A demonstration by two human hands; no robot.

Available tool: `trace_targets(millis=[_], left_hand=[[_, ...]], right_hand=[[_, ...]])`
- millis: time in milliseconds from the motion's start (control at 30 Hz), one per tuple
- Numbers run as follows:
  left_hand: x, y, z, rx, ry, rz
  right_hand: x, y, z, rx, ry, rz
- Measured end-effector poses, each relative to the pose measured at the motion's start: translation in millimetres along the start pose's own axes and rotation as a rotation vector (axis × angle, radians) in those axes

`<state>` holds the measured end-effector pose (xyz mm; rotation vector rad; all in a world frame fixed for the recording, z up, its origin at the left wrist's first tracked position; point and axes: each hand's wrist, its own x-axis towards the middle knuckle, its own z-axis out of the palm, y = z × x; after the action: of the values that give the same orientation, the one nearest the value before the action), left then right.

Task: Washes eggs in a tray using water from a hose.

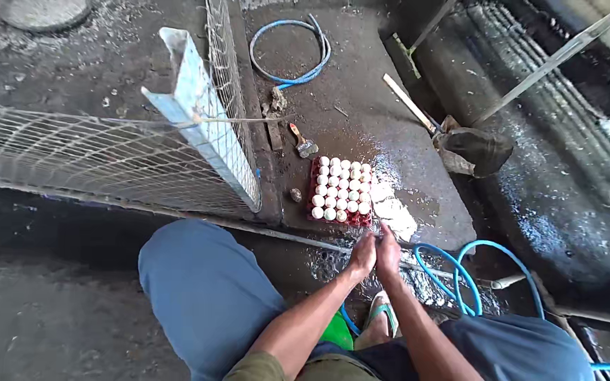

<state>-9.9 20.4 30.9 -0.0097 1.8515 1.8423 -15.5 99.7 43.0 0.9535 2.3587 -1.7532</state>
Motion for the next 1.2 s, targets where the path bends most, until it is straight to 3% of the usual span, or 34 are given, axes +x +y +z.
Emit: trace_targets(millis=[67,233,333,400,467,533,600,733,833,967,1100,1200], left_hand=[[-3,4,4,0.042,0.060,0.049],[0,-13,4,-0.039,0.093,0.021],[-2,-2,8,0.008,0.101,0.069],[3,-15,9,-0.039,0.155,0.051],[2,-23,7,-0.058,0.103,0.002],[-4,-8,6,-0.019,0.027,0.001],[-5,-4,8,-0.015,0.059,0.031],[0,-26,7,-0.030,0.062,-0.003],[-4,-15,6,-0.050,0.057,0.056],[1,-21,-2,-0.001,0.045,0.010],[-10,-3,-1,0.121,0.055,0.013],[-9,-10,-3,-0.059,0.103,0.005]], right_hand=[[7,9,5,0.176,0.094,0.023],[-16,20,7,0.093,-0.026,-0.181],[1,10,4,0.226,0.057,0.009],[-15,12,9,0.104,0.018,-0.077],[-14,28,4,0.042,-0.062,-0.175],[5,24,-3,0.110,-0.011,-0.088],[0,16,0,0.172,0.035,-0.005],[-8,43,2,0.056,-0.027,-0.211],[-2,22,1,0.218,0.037,-0.001],[-19,27,9,0.125,-0.014,-0.226],[-8,18,9,0.253,0.027,0.006],[-26,20,13,0.182,-0.033,-0.217]])
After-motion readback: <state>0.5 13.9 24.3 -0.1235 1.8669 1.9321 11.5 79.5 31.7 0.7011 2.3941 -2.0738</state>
